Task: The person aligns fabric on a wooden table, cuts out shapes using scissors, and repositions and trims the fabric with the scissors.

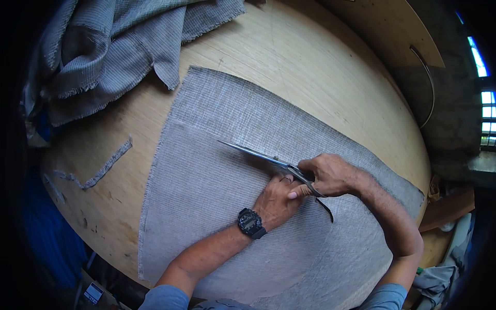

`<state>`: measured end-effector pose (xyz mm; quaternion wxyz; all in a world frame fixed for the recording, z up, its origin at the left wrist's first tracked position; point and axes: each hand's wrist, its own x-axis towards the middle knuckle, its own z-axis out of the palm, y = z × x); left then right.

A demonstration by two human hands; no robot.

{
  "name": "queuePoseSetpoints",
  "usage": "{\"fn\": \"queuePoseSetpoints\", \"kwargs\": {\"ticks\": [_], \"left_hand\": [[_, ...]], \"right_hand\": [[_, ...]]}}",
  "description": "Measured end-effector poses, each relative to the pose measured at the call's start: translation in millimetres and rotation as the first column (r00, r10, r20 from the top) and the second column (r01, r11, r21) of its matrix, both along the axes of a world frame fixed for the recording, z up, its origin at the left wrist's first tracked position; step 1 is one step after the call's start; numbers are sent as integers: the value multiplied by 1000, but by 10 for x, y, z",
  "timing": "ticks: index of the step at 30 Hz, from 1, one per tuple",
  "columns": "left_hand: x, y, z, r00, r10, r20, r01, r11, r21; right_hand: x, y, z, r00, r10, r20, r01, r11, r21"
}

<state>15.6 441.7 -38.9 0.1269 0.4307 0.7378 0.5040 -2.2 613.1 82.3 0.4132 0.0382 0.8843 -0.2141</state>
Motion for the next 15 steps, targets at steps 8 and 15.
{"fn": "queuePoseSetpoints", "kwargs": {"ticks": [8,15], "left_hand": [[-31,-41,12,956,-64,-286,53,997,-47],[17,46,-69,923,-62,379,60,998,16]], "right_hand": [[-125,-29,-104,996,-63,70,66,996,-52],[-260,-196,-100,1000,-17,19,17,1000,8]]}}
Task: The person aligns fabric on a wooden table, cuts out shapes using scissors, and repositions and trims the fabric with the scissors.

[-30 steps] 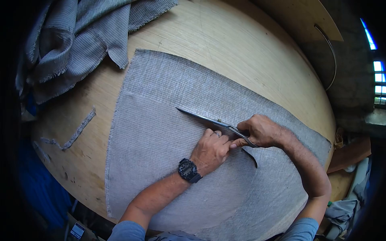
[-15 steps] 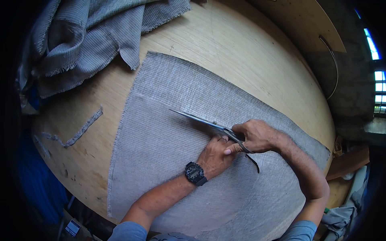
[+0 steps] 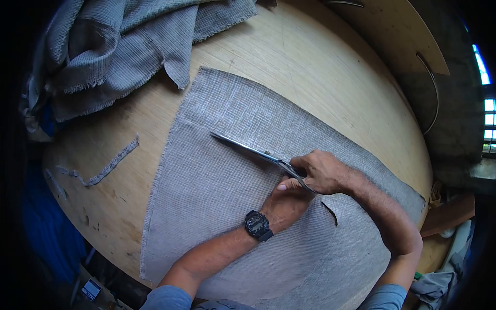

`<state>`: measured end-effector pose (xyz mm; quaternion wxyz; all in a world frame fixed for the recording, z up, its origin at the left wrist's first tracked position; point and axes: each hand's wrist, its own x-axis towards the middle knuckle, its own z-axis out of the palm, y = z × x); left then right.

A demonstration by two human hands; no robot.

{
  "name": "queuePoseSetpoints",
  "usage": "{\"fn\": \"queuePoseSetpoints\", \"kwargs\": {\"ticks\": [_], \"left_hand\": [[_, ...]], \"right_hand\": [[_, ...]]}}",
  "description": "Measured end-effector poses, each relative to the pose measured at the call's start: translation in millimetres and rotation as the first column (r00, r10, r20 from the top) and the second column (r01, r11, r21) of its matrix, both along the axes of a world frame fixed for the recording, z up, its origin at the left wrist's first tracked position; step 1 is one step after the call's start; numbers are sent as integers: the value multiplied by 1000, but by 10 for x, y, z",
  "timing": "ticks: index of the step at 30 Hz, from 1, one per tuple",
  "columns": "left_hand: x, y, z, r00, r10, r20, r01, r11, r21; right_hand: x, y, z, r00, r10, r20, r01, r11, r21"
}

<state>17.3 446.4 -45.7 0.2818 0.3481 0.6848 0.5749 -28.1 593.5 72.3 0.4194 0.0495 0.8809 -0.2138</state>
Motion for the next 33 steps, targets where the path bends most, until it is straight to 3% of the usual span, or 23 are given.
{"fn": "queuePoseSetpoints", "kwargs": {"ticks": [1,2,6,9,11,14,18,20,23,30,33], "left_hand": [[-4,-33,10,936,-77,-342,54,996,-76],[-11,-52,28,755,-165,-635,77,983,-164],[-19,-67,60,767,-198,-610,95,976,-197],[-11,-66,78,770,-124,-626,39,988,-148],[10,-57,89,851,-51,-523,2,995,-95],[-50,-64,78,842,-164,-514,115,985,-128],[-17,-46,31,856,-172,-488,120,983,-137],[-30,-55,34,851,-85,-519,79,996,-33],[-36,-74,155,890,-132,-436,74,986,-147],[-12,-67,136,857,-164,-489,73,977,-201],[-17,-81,103,838,-87,-538,25,992,-120]], "right_hand": [[-24,1,-35,1000,13,-16,-13,1000,-2],[-28,18,-64,1000,18,-13,-18,1000,0],[-29,70,-85,1000,-5,3,5,996,-93],[-81,-26,-40,1000,-18,1,18,998,-62],[-122,-94,-43,1000,-12,-20,11,1000,-28],[-191,-105,-110,999,-31,-18,29,997,-69],[-223,-72,-114,1000,1,-4,-1,994,-110],[-262,-119,-97,1000,19,4,-19,994,-107],[-316,-242,-86,1000,-8,-10,8,998,-67],[-399,-211,-199,999,-18,-46,11,991,-133],[-445,-262,-184,998,22,-52,-28,994,-110]]}}
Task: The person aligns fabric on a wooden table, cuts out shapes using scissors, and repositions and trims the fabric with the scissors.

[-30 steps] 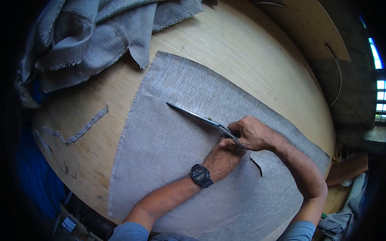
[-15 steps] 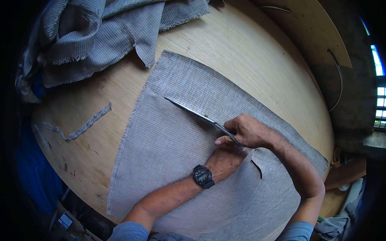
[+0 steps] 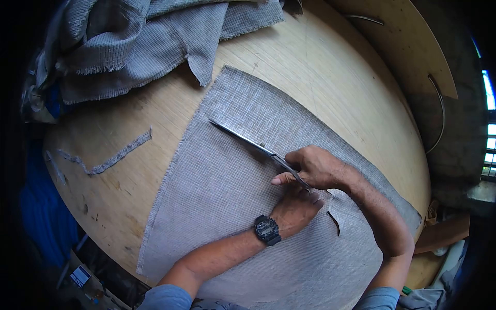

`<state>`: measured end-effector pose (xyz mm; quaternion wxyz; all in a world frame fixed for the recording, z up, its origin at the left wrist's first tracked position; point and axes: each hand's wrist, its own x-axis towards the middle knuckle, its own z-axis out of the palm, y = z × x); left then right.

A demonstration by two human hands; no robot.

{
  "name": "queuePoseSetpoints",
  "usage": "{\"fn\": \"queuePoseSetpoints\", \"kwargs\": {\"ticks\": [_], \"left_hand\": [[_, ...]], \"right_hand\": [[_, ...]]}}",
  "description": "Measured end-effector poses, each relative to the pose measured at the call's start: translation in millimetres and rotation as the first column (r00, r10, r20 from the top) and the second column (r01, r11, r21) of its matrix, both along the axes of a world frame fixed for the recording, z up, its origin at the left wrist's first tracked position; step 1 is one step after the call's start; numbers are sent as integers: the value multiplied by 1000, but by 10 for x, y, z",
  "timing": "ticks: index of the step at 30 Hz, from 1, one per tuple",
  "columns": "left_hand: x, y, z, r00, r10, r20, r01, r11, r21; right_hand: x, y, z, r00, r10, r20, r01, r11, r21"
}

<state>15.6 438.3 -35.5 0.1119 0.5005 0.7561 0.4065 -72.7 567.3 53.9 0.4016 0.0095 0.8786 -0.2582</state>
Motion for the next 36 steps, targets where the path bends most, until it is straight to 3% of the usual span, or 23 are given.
{"fn": "queuePoseSetpoints", "kwargs": {"ticks": [8,11,15,18,22,26,29,31,32,34,35,36], "left_hand": [[-30,2,37,996,-90,-6,89,990,-106],[6,9,-17,997,-58,-55,55,997,-57],[-27,6,17,998,-43,-50,41,998,-39],[-52,17,51,992,-125,-17,122,985,-125],[-11,11,-15,996,-50,-76,47,998,-32],[19,37,-84,990,41,-135,-30,996,85],[-26,34,-42,995,-36,-94,36,999,2],[26,89,-107,996,-65,-65,64,998,-13],[139,201,-331,949,88,302,-174,947,271],[149,178,-278,876,-31,482,-95,967,236],[111,158,-260,946,20,322,-98,969,227],[73,136,-238,985,87,148,-118,969,216]], "right_hand": [[-156,-151,18,999,-43,12,43,999,26],[-150,-111,-35,998,-68,-2,67,996,-66],[-226,-215,36,999,-18,29,17,999,27],[-278,-316,82,1000,-22,18,20,998,65],[-320,-249,-60,997,45,-69,-45,999,8],[-286,-278,-127,990,2,-142,-10,998,-62],[-245,-346,-20,993,-92,-67,88,994,-63],[-24,-356,191,963,-265,52,270,943,-193],[181,-341,373,933,-334,133,359,880,-309],[872,-390,700,847,-502,176,520,713,-470],[1270,-480,877,788,-575,222,586,590,-555],[1689,-589,1038,755,-595,276,639,570,-517]]}}
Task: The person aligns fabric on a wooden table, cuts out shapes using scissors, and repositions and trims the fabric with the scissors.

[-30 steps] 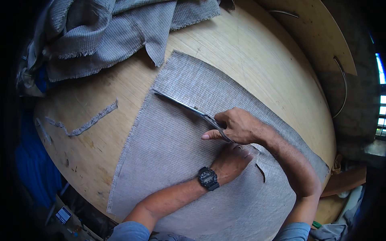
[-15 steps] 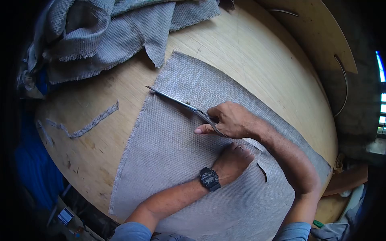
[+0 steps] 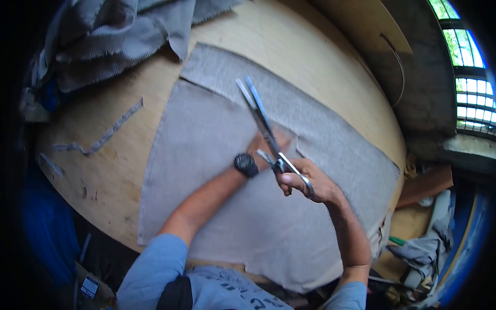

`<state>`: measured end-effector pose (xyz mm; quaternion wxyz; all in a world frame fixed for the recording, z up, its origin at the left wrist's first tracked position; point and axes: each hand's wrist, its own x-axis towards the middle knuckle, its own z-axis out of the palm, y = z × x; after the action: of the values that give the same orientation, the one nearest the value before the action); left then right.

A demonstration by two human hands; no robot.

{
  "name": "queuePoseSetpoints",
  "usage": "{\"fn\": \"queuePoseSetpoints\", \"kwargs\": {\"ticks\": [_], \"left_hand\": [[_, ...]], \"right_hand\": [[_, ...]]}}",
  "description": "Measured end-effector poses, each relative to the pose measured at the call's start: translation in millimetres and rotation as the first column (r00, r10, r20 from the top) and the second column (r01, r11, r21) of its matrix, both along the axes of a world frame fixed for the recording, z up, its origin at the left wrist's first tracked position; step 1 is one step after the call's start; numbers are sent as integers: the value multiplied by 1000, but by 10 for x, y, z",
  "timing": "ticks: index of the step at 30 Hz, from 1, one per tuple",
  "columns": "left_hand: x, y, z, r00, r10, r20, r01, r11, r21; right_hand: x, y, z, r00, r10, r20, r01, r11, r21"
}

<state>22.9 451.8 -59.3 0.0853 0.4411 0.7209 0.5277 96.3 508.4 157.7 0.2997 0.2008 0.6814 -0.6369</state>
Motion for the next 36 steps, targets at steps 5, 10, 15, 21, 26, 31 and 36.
{"fn": "queuePoseSetpoints", "kwargs": {"ticks": [5,10,15,21,26,31,36], "left_hand": [[-103,-224,95,963,-130,-234,112,990,-90],[236,-1404,520,995,45,-86,-47,998,-29],[1156,-2861,888,947,174,269,-151,983,-104],[2554,-3650,930,693,337,637,-145,931,-334],[3350,-3634,643,353,394,849,-69,916,-396],[3469,-3402,693,-28,383,923,-14,924,-383],[3538,-3168,703,-127,405,906,-62,908,-414]], "right_hand": [[2051,-920,359,894,-440,-82,445,895,43],[3333,-1662,260,869,-407,283,369,912,180],[3896,-1795,-69,898,-196,393,138,976,171],[4092,-1207,-312,888,83,452,-97,995,8],[4100,-778,-546,874,251,415,-258,965,-39],[3966,-570,-834,854,395,340,-400,915,-57],[3795,-571,-1025,836,481,263,-481,874,-67]]}}
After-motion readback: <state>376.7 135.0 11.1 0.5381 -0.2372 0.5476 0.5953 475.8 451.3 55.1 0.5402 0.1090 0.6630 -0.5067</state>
